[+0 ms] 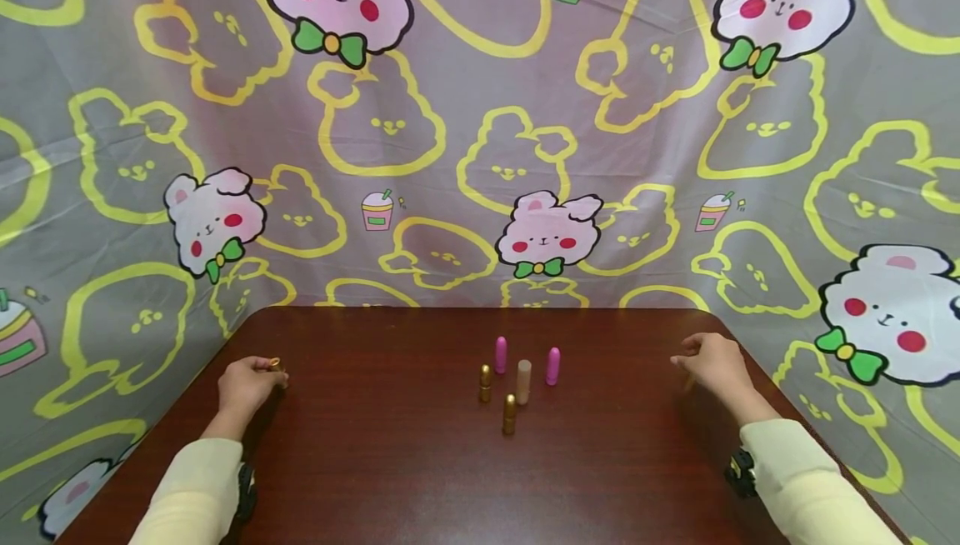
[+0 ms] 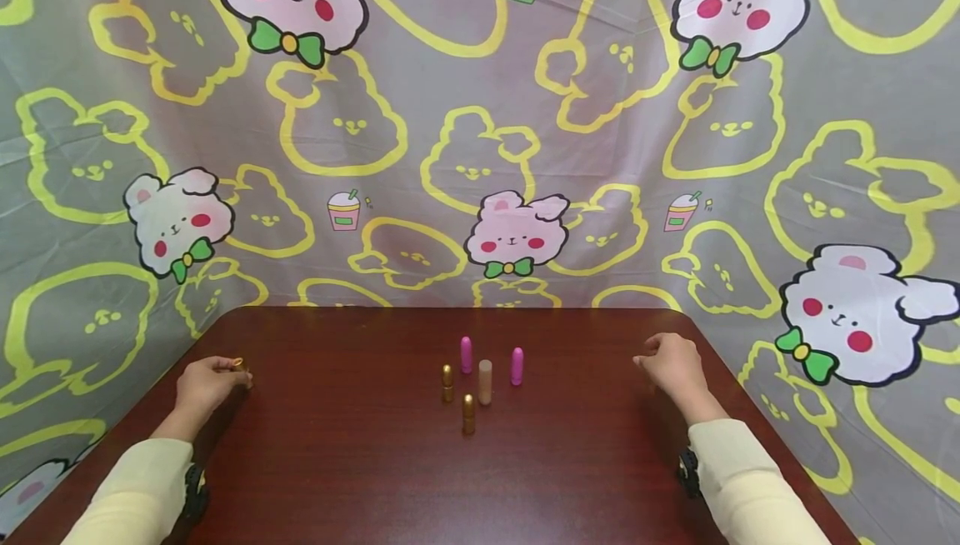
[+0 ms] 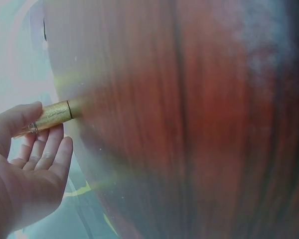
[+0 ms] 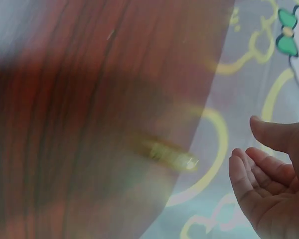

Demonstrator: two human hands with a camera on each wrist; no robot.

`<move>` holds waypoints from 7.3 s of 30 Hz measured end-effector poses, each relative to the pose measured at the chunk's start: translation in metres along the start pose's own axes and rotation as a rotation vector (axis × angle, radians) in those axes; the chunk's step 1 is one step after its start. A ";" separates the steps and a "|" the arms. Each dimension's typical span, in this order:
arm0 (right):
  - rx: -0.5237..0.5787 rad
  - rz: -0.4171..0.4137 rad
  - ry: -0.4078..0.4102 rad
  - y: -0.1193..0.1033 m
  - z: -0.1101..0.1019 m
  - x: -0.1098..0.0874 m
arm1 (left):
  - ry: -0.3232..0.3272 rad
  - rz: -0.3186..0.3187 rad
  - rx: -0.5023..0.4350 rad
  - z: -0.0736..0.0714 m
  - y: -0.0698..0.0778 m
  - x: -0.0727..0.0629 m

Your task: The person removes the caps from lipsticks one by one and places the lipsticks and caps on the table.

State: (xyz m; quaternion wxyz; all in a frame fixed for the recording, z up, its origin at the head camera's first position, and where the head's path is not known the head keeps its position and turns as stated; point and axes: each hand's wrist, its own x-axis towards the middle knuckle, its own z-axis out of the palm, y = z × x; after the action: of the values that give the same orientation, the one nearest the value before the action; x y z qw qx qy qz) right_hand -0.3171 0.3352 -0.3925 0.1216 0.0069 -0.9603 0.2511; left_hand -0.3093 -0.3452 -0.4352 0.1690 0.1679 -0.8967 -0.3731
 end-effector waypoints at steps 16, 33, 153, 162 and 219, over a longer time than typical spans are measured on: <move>0.154 -0.095 -0.049 -0.067 0.034 0.005 | 0.021 -0.031 -0.003 -0.002 0.000 -0.002; 0.240 -0.152 -0.149 -0.102 0.072 0.009 | 0.015 -0.040 -0.007 -0.002 0.002 -0.002; 0.638 -0.156 -0.063 -0.148 0.033 0.002 | 0.104 0.170 -0.268 0.012 0.093 -0.010; 0.727 -0.112 -0.076 -0.155 0.031 0.004 | 0.028 0.261 -0.416 0.031 0.132 -0.019; 1.560 0.085 -0.158 -0.223 0.036 -0.009 | -0.332 0.360 -1.174 0.119 0.257 -0.103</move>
State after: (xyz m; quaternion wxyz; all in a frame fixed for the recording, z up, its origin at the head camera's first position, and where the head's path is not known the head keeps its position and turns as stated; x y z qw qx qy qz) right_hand -0.3003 0.1227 -0.3185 0.0034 0.0716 -0.5117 0.8562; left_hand -0.3142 -0.0577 -0.3464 0.1517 -0.1660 -0.5713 -0.7893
